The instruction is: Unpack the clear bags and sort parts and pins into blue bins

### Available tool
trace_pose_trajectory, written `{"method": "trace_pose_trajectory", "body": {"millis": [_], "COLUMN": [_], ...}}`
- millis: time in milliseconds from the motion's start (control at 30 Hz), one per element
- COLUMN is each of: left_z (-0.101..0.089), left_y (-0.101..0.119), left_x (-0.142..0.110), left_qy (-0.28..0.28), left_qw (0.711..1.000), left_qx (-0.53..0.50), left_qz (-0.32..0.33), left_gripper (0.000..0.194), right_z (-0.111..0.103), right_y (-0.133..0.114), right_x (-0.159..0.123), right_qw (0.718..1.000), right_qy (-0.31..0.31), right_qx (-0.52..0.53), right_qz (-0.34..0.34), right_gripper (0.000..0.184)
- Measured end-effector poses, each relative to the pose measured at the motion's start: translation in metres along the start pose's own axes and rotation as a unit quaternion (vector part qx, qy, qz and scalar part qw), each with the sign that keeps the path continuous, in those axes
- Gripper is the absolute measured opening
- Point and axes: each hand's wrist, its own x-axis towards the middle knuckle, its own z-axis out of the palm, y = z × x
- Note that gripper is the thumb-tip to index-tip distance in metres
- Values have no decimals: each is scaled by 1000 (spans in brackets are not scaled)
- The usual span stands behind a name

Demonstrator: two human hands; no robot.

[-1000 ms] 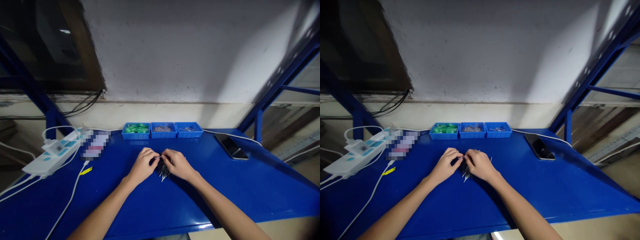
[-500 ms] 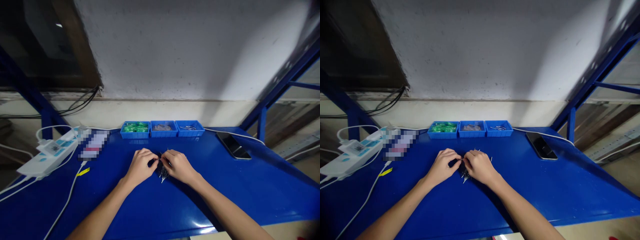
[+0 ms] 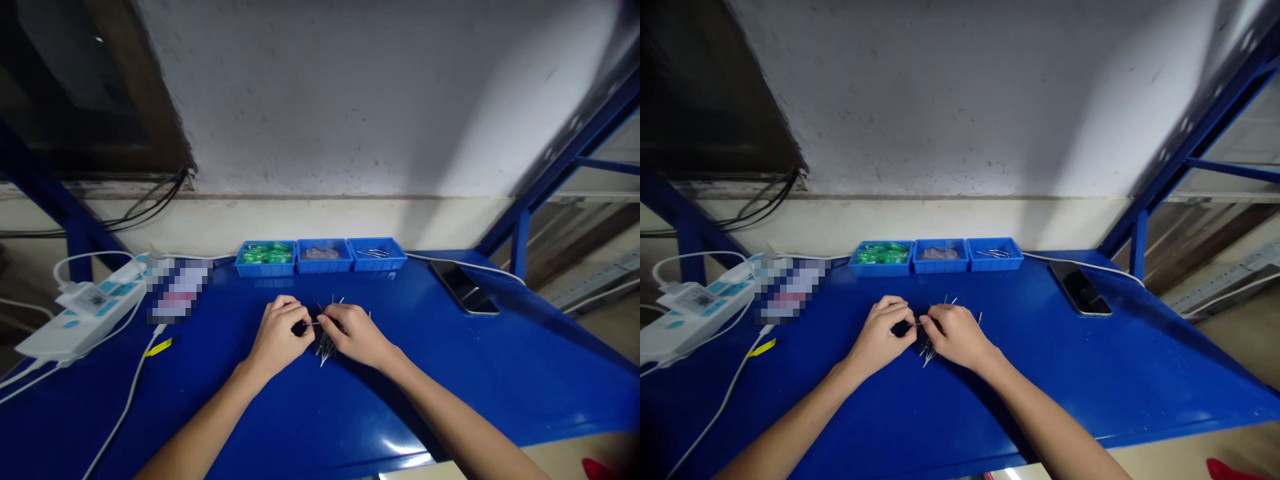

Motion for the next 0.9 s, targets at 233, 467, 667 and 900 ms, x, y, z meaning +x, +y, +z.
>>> {"method": "trace_pose_trajectory", "body": {"millis": [233, 467, 667, 900], "left_z": [0, -6, -4, -2], "left_y": [-3, 2, -2, -5], "left_x": [0, 0, 2, 3], "left_qy": [-2, -24, -35, 7], "left_qw": [1000, 1000, 995, 996], "left_qx": [7, 12, -91, -92], "left_qz": [4, 9, -19, 7], "left_gripper": [8, 9, 18, 12], "right_z": [5, 6, 6, 1], "right_y": [4, 7, 9, 8], "right_x": [0, 1, 0, 1], "right_qw": [1000, 998, 997, 994], "right_qy": [11, 36, 67, 73], "right_qx": [1, -22, 43, 71], "right_qz": [23, 44, 10, 26], "right_gripper": [23, 18, 9, 22]}}
